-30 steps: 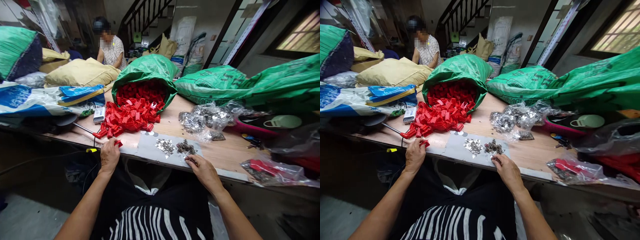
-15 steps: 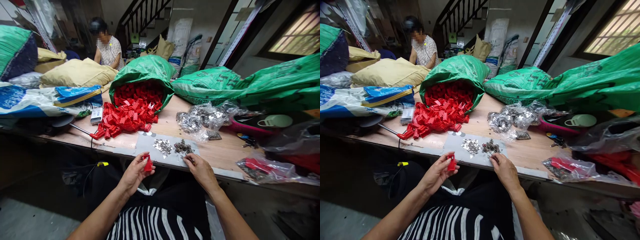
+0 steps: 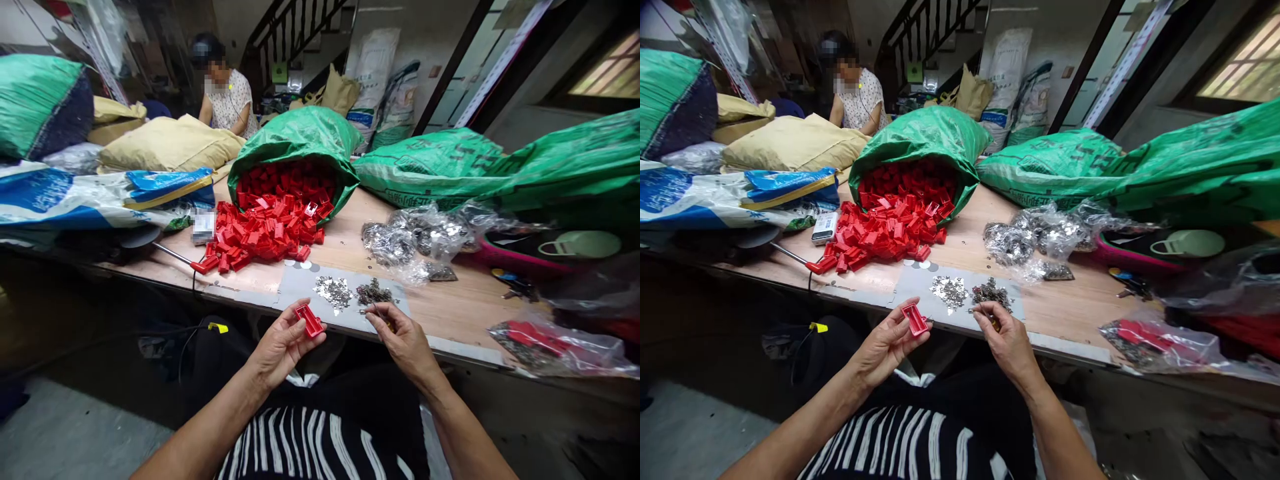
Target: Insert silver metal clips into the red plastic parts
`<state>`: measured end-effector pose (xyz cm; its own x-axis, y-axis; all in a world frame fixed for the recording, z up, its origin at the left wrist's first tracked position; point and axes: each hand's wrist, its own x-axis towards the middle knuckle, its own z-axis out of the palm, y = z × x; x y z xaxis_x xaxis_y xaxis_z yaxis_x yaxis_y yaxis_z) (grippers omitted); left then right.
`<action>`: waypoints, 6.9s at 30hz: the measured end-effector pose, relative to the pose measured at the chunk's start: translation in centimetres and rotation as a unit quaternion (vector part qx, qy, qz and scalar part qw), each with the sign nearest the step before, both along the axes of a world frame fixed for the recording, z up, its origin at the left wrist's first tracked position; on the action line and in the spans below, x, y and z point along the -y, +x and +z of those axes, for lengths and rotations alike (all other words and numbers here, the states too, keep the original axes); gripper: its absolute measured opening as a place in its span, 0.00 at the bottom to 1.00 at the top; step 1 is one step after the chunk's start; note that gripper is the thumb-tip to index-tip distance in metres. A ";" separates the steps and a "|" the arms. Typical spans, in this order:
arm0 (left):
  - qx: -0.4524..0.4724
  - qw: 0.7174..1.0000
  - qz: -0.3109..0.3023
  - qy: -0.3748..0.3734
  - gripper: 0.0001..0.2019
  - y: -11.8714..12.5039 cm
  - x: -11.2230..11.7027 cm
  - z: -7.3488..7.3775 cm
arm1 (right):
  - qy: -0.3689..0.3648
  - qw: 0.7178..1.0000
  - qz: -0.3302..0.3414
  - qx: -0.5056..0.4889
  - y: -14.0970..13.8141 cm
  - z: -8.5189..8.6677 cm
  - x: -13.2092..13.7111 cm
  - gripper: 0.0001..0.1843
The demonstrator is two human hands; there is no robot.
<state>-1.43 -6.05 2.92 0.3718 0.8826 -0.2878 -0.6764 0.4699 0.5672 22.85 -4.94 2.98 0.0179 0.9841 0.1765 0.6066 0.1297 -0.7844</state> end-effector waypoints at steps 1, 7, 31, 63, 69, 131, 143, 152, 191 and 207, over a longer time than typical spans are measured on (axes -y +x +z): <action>-0.003 1.000 0.003 0.013 0.24 0.0 0.1 0.1 | -0.001 1.000 0.013 -0.009 -0.5 0.3 0.1 0.16; -0.091 0.980 0.077 0.157 0.18 0.4 0.4 -0.3 | 0.008 0.997 0.072 -0.033 -3.3 2.1 1.1 0.10; -0.405 0.762 0.203 0.463 0.17 0.5 1.3 -1.8 | 0.005 0.979 0.196 -0.060 -6.7 2.4 1.6 0.08; -0.445 0.753 0.132 0.466 0.17 0.9 2.6 -3.1 | -0.290 0.857 0.221 -0.364 -6.3 -1.1 1.8 0.24; -0.394 0.807 0.117 0.425 0.14 1.0 2.6 -3.1 | -0.316 0.836 0.206 -0.398 -6.2 -0.9 1.9 0.26; -0.443 0.786 0.174 0.395 0.12 0.8 1.3 -3.1 | -0.077 0.975 0.137 -0.155 -7.9 -1.3 -0.3 0.09; -0.273 0.920 0.151 0.238 0.16 1.0 0.9 -2.4 | -0.195 0.915 0.149 -0.320 -7.1 -0.5 -0.2 0.20; -0.212 0.945 0.095 0.230 0.20 1.0 1.1 -2.4 | -0.227 0.896 0.163 -0.346 -7.3 -0.4 0.2 0.19; -0.516 0.757 0.065 0.395 0.19 -1.9 -5.7 -4.2 | -0.002 0.971 0.210 0.111 -6.8 -1.8 -4.0 0.10; -0.519 0.756 0.054 0.396 0.18 -1.9 -5.7 -4.2 | -0.028 0.970 0.200 0.133 -7.2 -1.6 -3.9 0.10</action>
<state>-3.31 -0.37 -1.27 0.2227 0.9399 0.2589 0.3154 -0.3207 0.8931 15.69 -1.08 1.42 -0.4066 0.9110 0.0692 0.6985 0.3589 -0.6191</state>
